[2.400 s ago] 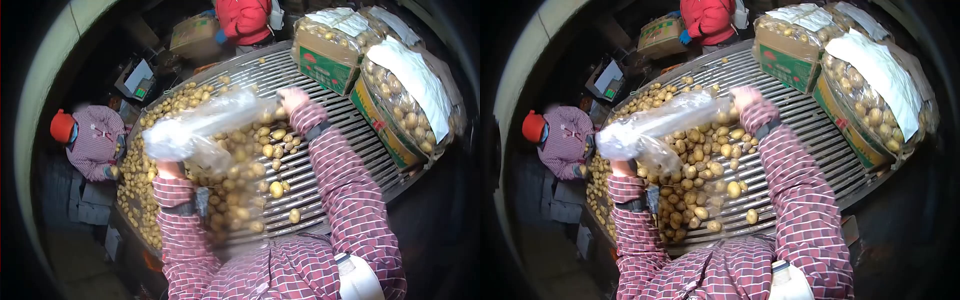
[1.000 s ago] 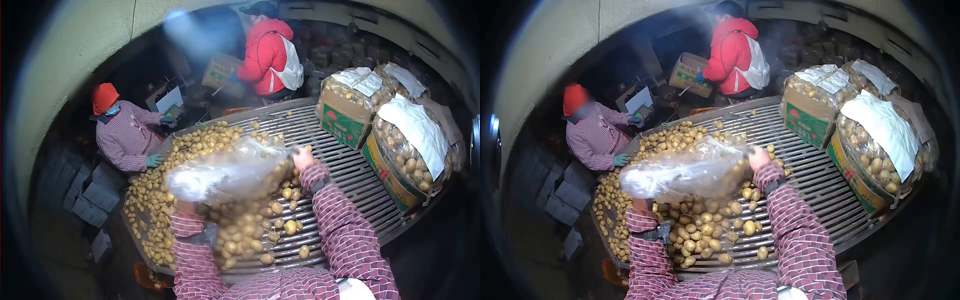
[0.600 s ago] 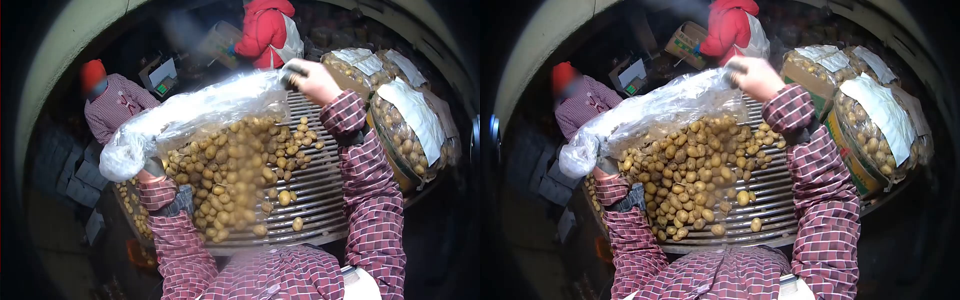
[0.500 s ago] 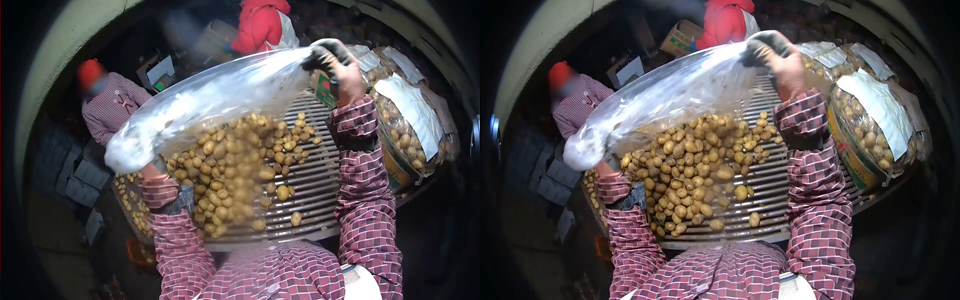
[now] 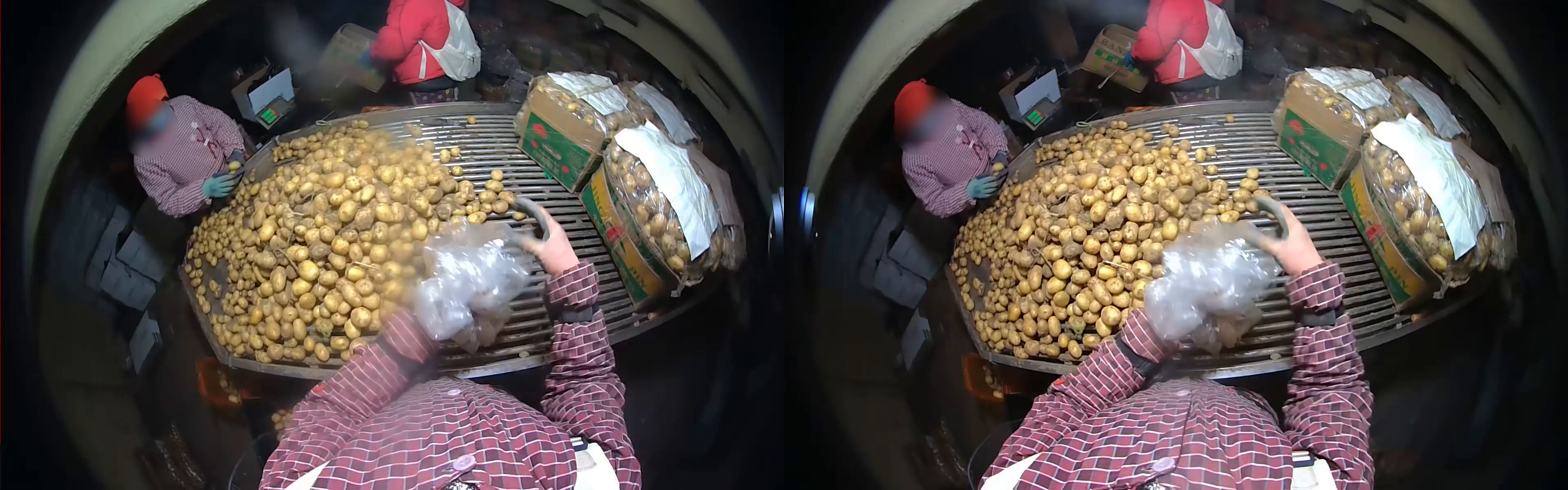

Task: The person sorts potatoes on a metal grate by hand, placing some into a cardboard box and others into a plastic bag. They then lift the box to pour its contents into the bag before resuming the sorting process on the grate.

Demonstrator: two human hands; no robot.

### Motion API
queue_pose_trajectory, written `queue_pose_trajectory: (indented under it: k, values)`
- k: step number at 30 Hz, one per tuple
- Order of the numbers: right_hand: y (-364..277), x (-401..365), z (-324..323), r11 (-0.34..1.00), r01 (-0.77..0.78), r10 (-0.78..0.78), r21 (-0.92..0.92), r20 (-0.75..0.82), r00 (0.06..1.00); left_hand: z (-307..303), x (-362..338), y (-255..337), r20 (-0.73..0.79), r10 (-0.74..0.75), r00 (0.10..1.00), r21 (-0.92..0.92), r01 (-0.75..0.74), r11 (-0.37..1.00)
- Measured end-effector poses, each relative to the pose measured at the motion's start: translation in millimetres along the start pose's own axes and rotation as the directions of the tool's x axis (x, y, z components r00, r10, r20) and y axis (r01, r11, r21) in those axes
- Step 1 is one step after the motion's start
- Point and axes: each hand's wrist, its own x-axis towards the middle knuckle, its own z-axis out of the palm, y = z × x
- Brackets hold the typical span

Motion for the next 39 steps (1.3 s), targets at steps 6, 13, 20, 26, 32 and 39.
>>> queue_pose_trajectory:
  k: [6, 13, 20, 26, 32, 39]
  values:
    - [40, -71, 88, 0.577, -0.603, 0.108, 0.551, 0.680, 0.725, 22, -24, -38, -0.170, 0.205, 0.964, 0.070, -0.196, 0.978]
    - [23, 22, 57, 0.997, -0.069, 0.044, 0.046, 0.411, 0.911, -22, -93, -54, -0.189, -0.490, 0.851, -0.546, 0.323, 0.773]
    - [64, 248, -25, 0.878, -0.025, -0.100, -0.477, -0.234, 0.967, 10, -219, -147, -0.399, -0.637, 0.659, -0.298, 0.564, 0.770]
    - [34, 225, 72, 0.560, -0.059, -0.126, -0.827, -0.155, 0.980, 25, -294, -164, -0.708, -0.609, 0.357, -0.194, 0.730, 0.655]
    - [53, 94, 283, 0.772, 0.337, 0.049, -0.538, 0.580, 0.813, 16, -302, -188, -0.739, -0.565, 0.367, -0.131, 0.744, 0.655]
    - [85, 45, 329, 0.645, 0.409, 0.096, -0.645, 0.600, 0.794, -11, -252, -227, -0.737, -0.455, 0.500, 0.234, 0.820, 0.522]
